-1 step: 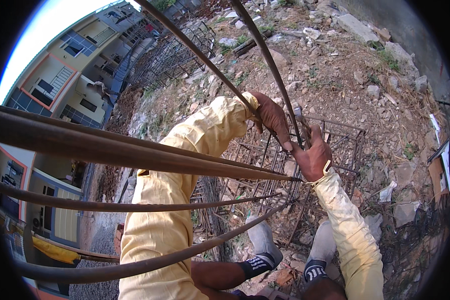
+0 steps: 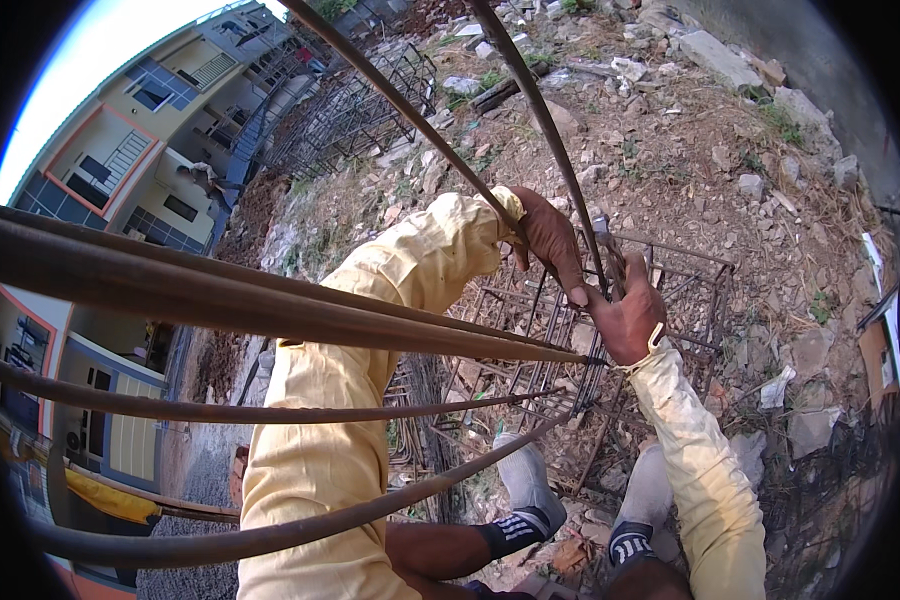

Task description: The person sits on the ground at a construction site and assembles a rebar cage by tying vertical bars to horizontal rings with wire. They use pliers to twist and secure the wire at multiple intersections, then place a pre-bent metal ring around the top of the vertical bars.

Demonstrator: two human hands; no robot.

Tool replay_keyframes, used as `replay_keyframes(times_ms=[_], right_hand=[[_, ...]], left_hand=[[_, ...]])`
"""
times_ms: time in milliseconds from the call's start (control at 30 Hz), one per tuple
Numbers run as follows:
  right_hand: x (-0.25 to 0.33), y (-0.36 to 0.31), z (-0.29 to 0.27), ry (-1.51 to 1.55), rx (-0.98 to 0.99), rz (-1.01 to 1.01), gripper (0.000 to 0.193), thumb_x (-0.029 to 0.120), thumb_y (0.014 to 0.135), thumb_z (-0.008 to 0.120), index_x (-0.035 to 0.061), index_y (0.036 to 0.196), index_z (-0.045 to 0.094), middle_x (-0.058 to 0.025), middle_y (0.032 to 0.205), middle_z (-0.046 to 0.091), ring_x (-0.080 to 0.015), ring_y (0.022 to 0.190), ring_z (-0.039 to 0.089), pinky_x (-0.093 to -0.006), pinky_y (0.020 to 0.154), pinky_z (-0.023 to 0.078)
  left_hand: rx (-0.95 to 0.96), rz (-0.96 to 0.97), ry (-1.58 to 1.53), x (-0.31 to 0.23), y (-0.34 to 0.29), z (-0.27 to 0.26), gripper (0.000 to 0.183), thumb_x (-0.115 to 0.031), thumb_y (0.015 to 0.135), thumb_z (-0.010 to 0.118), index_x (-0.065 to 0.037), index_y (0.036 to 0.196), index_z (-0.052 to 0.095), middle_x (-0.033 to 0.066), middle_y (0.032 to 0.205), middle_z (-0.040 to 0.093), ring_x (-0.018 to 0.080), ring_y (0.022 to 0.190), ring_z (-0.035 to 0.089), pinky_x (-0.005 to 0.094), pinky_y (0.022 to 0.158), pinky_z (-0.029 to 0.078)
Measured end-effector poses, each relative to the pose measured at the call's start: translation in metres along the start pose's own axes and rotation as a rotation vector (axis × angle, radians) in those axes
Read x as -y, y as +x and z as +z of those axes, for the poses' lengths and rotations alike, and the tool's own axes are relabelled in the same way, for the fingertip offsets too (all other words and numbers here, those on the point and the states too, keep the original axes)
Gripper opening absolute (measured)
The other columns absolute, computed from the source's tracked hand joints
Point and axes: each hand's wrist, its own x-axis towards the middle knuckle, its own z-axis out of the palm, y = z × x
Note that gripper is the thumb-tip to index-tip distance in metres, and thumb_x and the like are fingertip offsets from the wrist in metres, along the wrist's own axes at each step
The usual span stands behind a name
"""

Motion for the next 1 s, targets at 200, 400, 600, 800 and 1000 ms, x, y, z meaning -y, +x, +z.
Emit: replay_keyframes(times_ms=[200,400,600,800,1000], right_hand=[[-0.006,-0.001,0.018,-0.002,-0.168,-0.109,0.049,0.024,0.073,0.081,0.0072,0.106,0.049,-0.0118,0.078,0.065,-0.0319,0.069,0.066,-0.0416,0.062,0.050],[-0.029,0.008,0.024,0.115,-0.220,-0.130,0.037,0.023,0.079,0.076,0.0081,0.100,0.050,-0.0044,0.059,0.053,-0.0207,0.051,0.057,-0.0356,0.051,0.045],[-0.032,0.010,0.010,0.388,0.095,-0.162,0.031,0.016,0.080,0.070,0.0073,0.100,0.048,0.0021,0.060,0.044,-0.0102,0.050,0.043,-0.0281,0.051,0.039],[-0.029,0.027,-0.019,0.263,0.398,-0.173,0.038,0.016,0.074,0.074,0.0077,0.098,0.046,0.0024,0.067,0.043,-0.0109,0.060,0.042,-0.0297,0.057,0.038],[-0.037,0.035,-0.029,0.232,0.462,-0.227,0.037,0.018,0.076,0.071,0.0101,0.099,0.043,0.0009,0.073,0.037,-0.0135,0.066,0.041,-0.0328,0.063,0.038]], left_hand=[[0.082,0.005,0.077,-0.019,0.007,0.005,0.052,-0.036,0.082,0.076,-0.012,0.125,0.062,0.0086,0.125,0.060,0.0220,0.119,0.053,0.0374,0.096,0.047],[0.131,0.014,0.116,-0.033,0.014,0.001,0.055,-0.038,0.081,0.076,-0.013,0.128,0.061,0.0081,0.130,0.058,0.0226,0.124,0.049,0.0388,0.098,0.045],[0.166,0.003,0.114,-0.027,0.013,0.004,0.058,-0.040,0.081,0.076,-0.014,0.130,0.059,0.0076,0.135,0.055,0.0232,0.128,0.046,0.0403,0.101,0.044],[0.218,-0.062,0.106,-0.016,0.013,-0.013,0.061,-0.042,0.081,0.076,-0.016,0.132,0.058,0.0071,0.140,0.052,0.0238,0.133,0.042,0.0417,0.103,0.043],[0.318,-0.142,0.114,-0.002,0.043,-0.033,0.064,-0.043,0.082,0.075,-0.015,0.136,0.054,0.0075,0.143,0.048,0.0244,0.136,0.039,0.0403,0.106,0.041]])
